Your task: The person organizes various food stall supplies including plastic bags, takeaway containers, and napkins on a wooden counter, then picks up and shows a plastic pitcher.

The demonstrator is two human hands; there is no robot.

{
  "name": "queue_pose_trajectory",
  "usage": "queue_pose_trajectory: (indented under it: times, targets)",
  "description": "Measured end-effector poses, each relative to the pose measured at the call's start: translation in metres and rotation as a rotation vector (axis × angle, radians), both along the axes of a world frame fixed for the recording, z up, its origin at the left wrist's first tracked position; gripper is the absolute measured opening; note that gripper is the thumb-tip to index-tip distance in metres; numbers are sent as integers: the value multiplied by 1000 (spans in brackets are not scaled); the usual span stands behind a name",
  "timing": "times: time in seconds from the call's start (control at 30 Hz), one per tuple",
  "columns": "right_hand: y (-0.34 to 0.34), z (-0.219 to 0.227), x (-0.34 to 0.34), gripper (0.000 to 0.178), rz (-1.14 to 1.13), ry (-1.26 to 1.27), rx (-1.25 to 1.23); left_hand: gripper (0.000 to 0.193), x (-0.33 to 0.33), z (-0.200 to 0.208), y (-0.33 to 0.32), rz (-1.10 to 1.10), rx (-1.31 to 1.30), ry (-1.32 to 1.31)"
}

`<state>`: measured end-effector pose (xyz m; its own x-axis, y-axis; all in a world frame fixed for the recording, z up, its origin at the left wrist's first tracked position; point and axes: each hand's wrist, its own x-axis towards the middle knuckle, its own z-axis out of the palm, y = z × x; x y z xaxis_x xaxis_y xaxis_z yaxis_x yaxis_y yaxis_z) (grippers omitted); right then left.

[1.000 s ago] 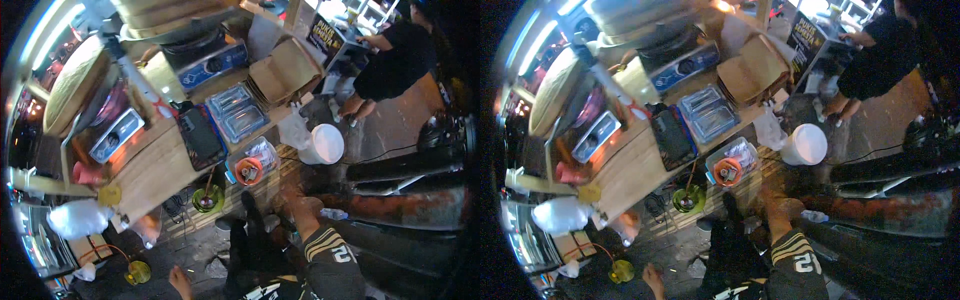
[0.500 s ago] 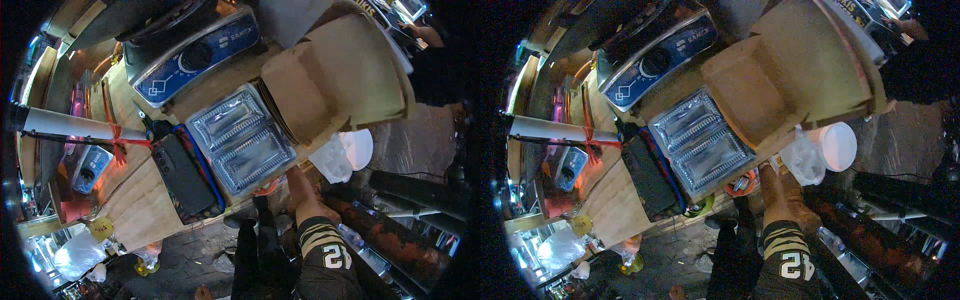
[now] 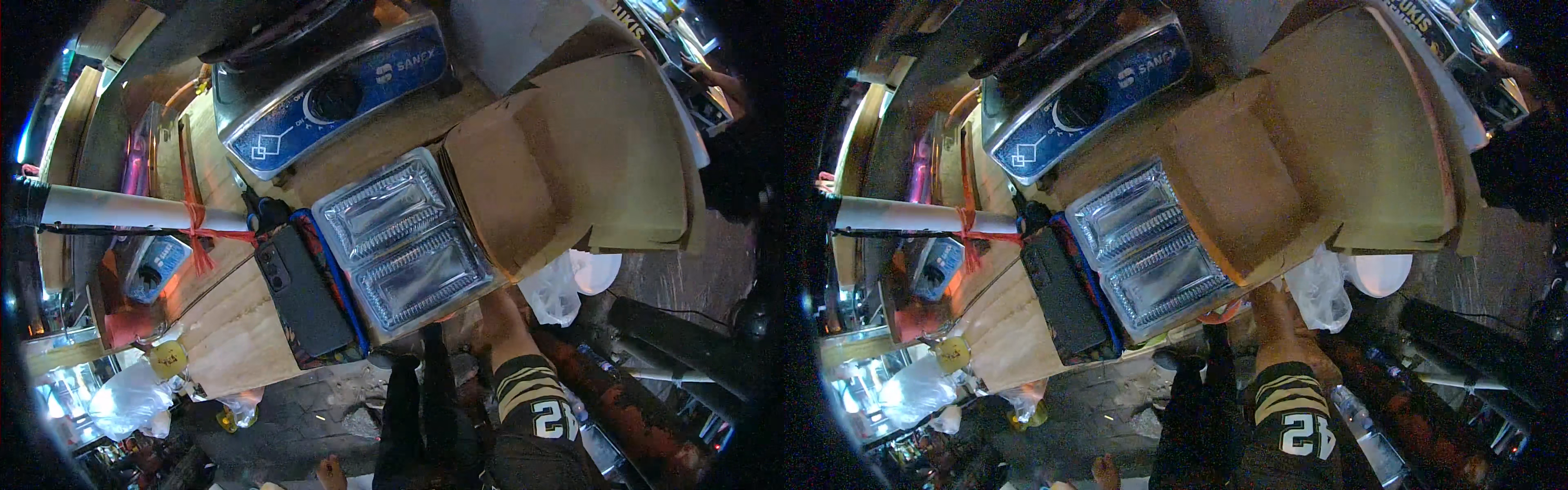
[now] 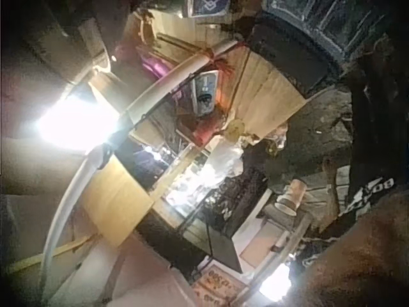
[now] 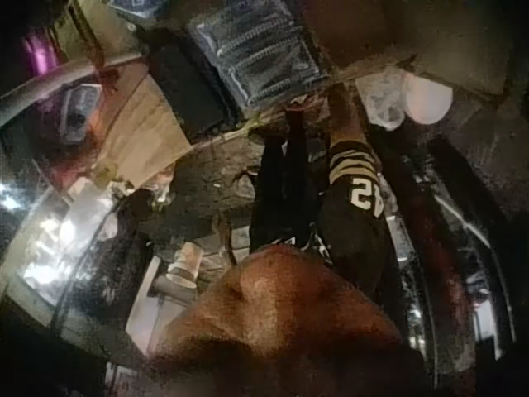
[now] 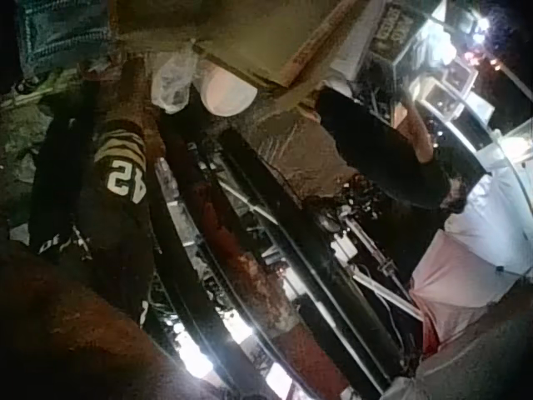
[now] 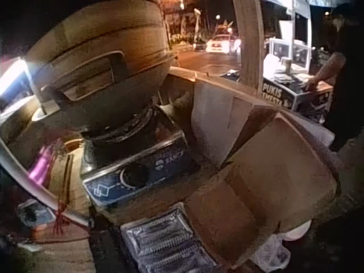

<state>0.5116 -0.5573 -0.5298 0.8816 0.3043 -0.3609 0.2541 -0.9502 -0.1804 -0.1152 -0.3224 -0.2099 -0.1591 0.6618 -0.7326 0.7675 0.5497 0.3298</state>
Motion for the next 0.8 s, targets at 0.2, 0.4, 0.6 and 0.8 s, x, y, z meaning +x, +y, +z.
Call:
queue_pose_trajectory:
  times: [0.2, 0.4, 0.6, 0.8]
  targets:
    - [3, -7, 2, 31, 22, -21, 12, 42, 47, 36, -15, -592, 127, 340]
    - [9, -3, -1, 30, 40, -14, 34, 48, 75, 48, -11, -547, -88, 479]
    - [25, -1, -5, 29, 70, -26, 77, 37, -4, 28, -12, -768, -9, 339]
    - [18, -2, -4, 28, 51, -52, 83, 29, -35, -6, 5, -746, 173, 179]
